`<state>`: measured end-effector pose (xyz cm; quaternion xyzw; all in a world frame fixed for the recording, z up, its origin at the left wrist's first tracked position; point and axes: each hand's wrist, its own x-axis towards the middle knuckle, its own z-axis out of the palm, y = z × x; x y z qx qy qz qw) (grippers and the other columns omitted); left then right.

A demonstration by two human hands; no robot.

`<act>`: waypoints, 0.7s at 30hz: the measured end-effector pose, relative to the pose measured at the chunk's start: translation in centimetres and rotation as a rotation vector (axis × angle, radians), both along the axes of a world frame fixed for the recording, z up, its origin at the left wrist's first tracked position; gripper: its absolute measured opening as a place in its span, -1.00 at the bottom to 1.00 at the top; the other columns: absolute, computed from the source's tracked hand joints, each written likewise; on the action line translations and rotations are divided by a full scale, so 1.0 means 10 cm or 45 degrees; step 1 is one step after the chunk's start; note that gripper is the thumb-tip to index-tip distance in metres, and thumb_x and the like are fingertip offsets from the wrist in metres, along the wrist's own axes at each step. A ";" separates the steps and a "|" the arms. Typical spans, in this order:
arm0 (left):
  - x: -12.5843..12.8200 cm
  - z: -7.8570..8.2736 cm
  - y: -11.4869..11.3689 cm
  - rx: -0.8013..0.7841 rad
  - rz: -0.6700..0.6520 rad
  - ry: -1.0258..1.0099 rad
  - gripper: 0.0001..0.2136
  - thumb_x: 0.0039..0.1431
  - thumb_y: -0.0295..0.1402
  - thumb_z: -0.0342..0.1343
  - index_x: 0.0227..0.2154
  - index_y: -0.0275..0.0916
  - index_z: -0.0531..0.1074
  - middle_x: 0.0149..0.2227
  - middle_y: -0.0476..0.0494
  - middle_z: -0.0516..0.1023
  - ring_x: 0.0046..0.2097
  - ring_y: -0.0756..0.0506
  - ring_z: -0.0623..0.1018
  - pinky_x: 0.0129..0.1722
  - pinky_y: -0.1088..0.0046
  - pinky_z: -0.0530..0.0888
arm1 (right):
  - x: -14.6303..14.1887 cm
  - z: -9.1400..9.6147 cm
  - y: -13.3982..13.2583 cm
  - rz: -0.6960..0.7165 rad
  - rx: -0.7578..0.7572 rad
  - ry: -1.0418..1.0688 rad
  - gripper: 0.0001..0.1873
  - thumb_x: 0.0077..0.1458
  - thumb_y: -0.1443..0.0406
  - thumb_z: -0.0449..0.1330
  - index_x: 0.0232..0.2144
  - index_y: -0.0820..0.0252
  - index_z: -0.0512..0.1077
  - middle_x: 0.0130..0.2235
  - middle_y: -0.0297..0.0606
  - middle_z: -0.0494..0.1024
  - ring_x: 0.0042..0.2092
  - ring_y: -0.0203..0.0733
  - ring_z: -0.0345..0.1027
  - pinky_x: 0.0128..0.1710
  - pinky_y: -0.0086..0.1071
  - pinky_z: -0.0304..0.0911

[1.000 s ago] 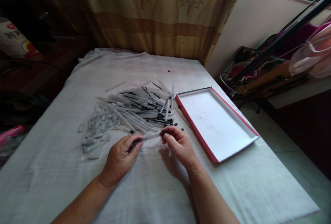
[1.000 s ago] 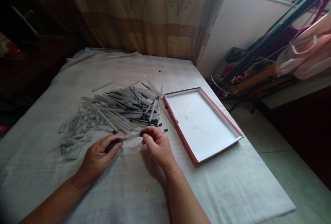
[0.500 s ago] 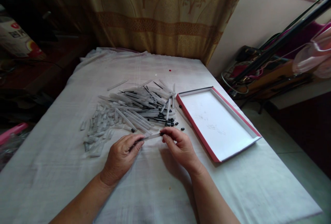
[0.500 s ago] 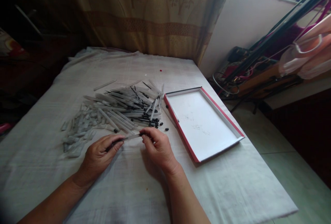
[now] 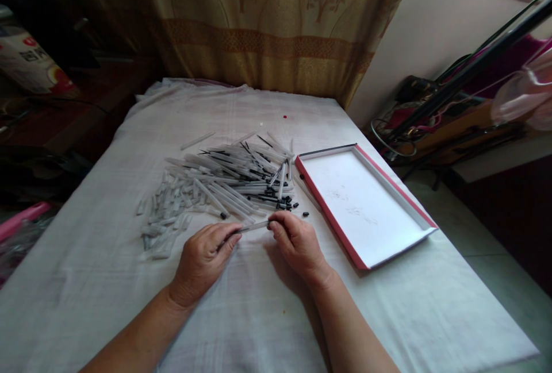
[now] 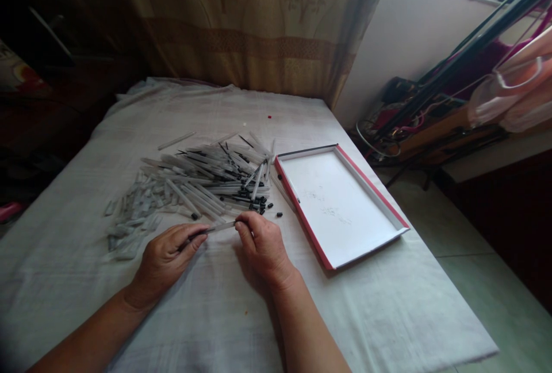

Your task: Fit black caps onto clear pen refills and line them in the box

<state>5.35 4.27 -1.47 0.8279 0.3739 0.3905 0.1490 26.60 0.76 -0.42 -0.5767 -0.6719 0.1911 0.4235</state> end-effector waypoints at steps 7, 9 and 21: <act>-0.01 -0.02 0.01 0.019 0.001 0.006 -0.81 0.30 -0.27 0.08 -0.19 -0.20 0.56 -0.33 -0.09 0.66 -0.30 -0.06 0.63 -0.26 0.48 0.52 | 0.00 -0.04 0.01 -0.012 0.052 -0.167 -0.83 0.27 0.30 0.03 -0.32 0.14 0.40 -0.39 -0.24 0.57 -0.36 -0.20 0.45 -0.32 -0.41 0.29; -0.01 -0.02 0.01 0.010 0.003 0.018 -0.79 0.31 -0.25 0.06 -0.20 -0.20 0.56 -0.33 -0.09 0.66 -0.31 -0.06 0.63 -0.27 0.48 0.52 | 0.00 -0.04 0.01 -0.023 0.059 -0.183 -0.82 0.28 0.29 0.02 -0.33 0.15 0.40 -0.40 -0.24 0.56 -0.36 -0.20 0.44 -0.33 -0.41 0.28; -0.01 -0.04 0.00 -0.015 0.007 0.054 -0.75 0.32 -0.23 0.03 -0.21 -0.22 0.56 -0.35 -0.12 0.66 -0.34 -0.08 0.63 -0.31 0.46 0.52 | -0.01 -0.01 -0.02 0.050 -0.094 0.251 -0.88 0.21 0.34 0.09 -0.25 0.13 0.43 -0.40 -0.33 0.54 -0.40 -0.27 0.46 -0.34 -0.44 0.33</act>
